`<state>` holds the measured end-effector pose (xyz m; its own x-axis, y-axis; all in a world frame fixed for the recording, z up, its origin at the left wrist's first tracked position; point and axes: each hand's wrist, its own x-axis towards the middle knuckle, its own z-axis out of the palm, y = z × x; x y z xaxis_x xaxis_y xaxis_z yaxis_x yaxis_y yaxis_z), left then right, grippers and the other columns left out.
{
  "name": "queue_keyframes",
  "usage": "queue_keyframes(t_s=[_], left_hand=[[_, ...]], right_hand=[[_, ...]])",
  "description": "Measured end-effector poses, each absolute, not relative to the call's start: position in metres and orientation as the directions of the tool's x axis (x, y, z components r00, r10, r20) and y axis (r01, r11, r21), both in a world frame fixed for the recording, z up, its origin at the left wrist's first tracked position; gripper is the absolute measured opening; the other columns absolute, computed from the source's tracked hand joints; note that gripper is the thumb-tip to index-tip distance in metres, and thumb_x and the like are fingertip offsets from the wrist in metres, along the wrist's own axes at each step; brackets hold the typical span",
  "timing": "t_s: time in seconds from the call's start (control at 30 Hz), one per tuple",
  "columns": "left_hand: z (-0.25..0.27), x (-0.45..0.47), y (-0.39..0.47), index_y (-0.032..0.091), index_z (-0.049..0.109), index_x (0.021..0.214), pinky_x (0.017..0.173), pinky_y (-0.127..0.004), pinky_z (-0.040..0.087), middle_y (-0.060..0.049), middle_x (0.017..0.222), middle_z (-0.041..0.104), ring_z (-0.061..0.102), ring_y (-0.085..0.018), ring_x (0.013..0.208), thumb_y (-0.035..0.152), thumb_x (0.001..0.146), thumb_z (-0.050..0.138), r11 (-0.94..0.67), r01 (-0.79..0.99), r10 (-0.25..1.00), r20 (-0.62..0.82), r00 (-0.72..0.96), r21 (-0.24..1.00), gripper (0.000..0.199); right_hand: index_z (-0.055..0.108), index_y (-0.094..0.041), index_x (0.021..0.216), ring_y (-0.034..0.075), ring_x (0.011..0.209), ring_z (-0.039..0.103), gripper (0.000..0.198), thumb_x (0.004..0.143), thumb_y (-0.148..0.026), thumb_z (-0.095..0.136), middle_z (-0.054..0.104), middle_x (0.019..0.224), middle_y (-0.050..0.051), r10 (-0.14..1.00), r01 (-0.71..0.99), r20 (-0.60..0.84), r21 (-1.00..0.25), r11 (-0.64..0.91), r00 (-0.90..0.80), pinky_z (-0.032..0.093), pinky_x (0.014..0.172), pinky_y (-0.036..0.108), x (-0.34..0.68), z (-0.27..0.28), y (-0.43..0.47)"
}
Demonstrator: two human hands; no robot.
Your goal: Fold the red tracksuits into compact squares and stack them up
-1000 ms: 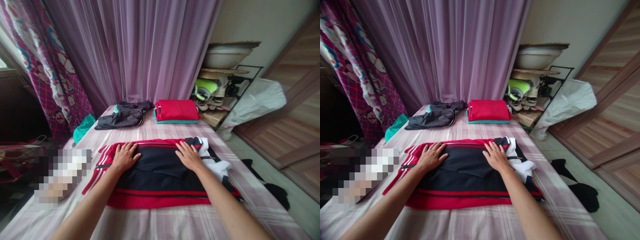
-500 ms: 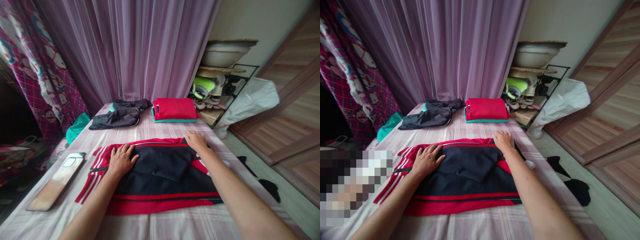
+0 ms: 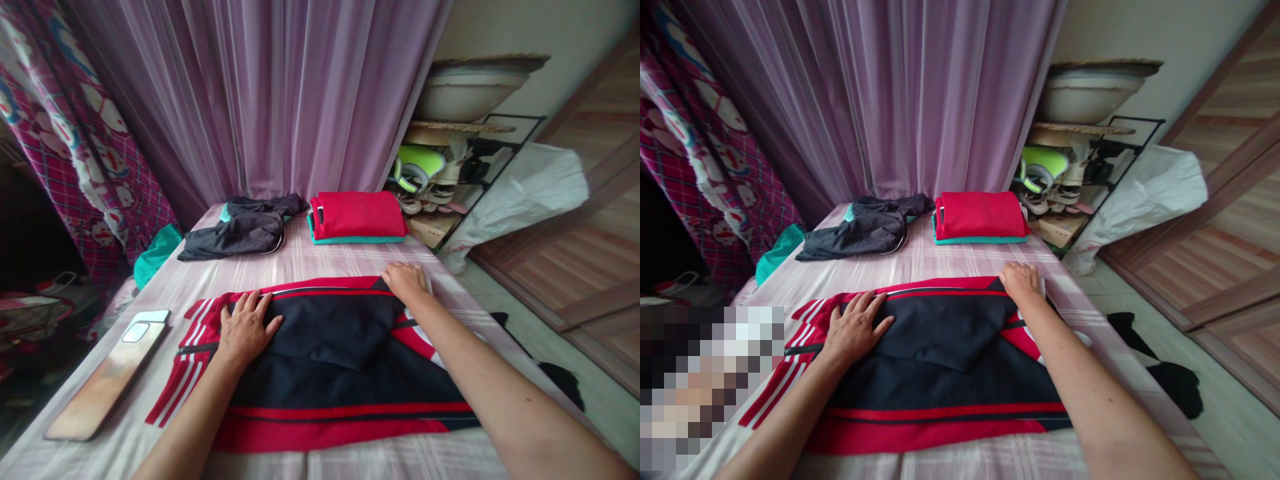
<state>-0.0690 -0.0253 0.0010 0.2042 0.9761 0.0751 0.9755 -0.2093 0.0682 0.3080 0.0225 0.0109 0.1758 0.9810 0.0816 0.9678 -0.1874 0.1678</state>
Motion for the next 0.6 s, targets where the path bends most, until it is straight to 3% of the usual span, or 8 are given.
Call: queue_keyframes(t_s=[0.1,0.2,0.27,0.4,0.5,0.6], left_hand=[[0.0,-0.069,-0.025,0.029,0.05,0.145,0.111,-0.069,0.026,-0.013,0.153,0.047,0.04,-0.037,0.14,0.058,0.094,0.044,-0.209,0.976,0.976,0.079,0.203,0.069,0.059],[0.001,-0.068,-0.026,0.03,0.05,0.145,0.112,-0.069,0.025,-0.012,0.154,0.046,0.038,-0.038,0.141,0.057,0.094,0.044,-0.203,0.976,0.977,0.076,0.197,0.075,0.058],[0.002,-0.068,-0.026,0.03,0.049,0.146,0.112,-0.07,0.025,-0.012,0.155,0.045,0.037,-0.038,0.142,0.057,0.094,0.043,-0.206,0.976,0.977,0.069,0.201,0.072,0.058],[0.0,-0.069,-0.026,0.029,0.048,0.147,0.111,-0.071,0.025,-0.012,0.157,0.043,0.034,-0.039,0.144,0.06,0.094,0.043,-0.205,0.976,0.977,0.067,0.2,0.075,0.062],[0.0,-0.069,-0.026,0.029,0.048,0.147,0.111,-0.072,0.025,-0.013,0.156,0.043,0.034,-0.039,0.144,0.059,0.094,0.043,-0.202,0.976,0.978,0.072,0.196,0.077,0.061],[0.001,-0.068,-0.027,0.03,0.048,0.146,0.11,-0.071,0.027,-0.012,0.156,0.043,0.034,-0.038,0.144,0.059,0.094,0.043,-0.206,0.975,0.977,0.07,0.2,0.086,0.059]], right_hand=[[0.059,-0.018,0.135,0.032,0.125,0.054,0.045,0.098,-0.034,0.039,0.06,0.139,0.017,0.96,0.992,0.253,0.0,-0.126,0.122,0.032,0.105,0.049,0.272,0.025,0.015],[0.042,-0.02,0.151,0.028,0.143,0.036,0.055,0.101,-0.039,0.031,0.043,0.156,0.013,0.915,0.989,0.402,-0.125,0.077,-0.02,0.021,0.115,0.049,0.226,0.025,-0.003],[0.038,-0.024,0.154,0.027,0.147,0.029,0.057,0.101,-0.043,0.031,0.039,0.159,0.01,0.934,0.974,0.338,-0.145,0.174,-0.116,0.015,0.119,0.05,0.202,0.014,-0.018],[0.041,-0.028,0.152,0.027,0.148,0.03,0.058,0.1,-0.051,0.035,0.038,0.159,0.009,0.984,0.97,0.01,-0.168,0.178,-0.179,0.015,0.119,0.055,0.183,-0.014,-0.035],[0.04,-0.026,0.153,0.027,0.149,0.027,0.059,0.1,-0.051,0.035,0.034,0.162,0.01,0.987,0.976,-0.048,-0.165,0.144,-0.153,0.015,0.12,0.055,0.183,-0.015,-0.038],[0.042,-0.023,0.152,0.028,0.149,0.029,0.057,0.1,-0.047,0.037,0.035,0.161,0.012,0.994,0.98,-0.004,-0.17,0.107,-0.109,0.017,0.119,0.056,0.177,-0.004,-0.045]])
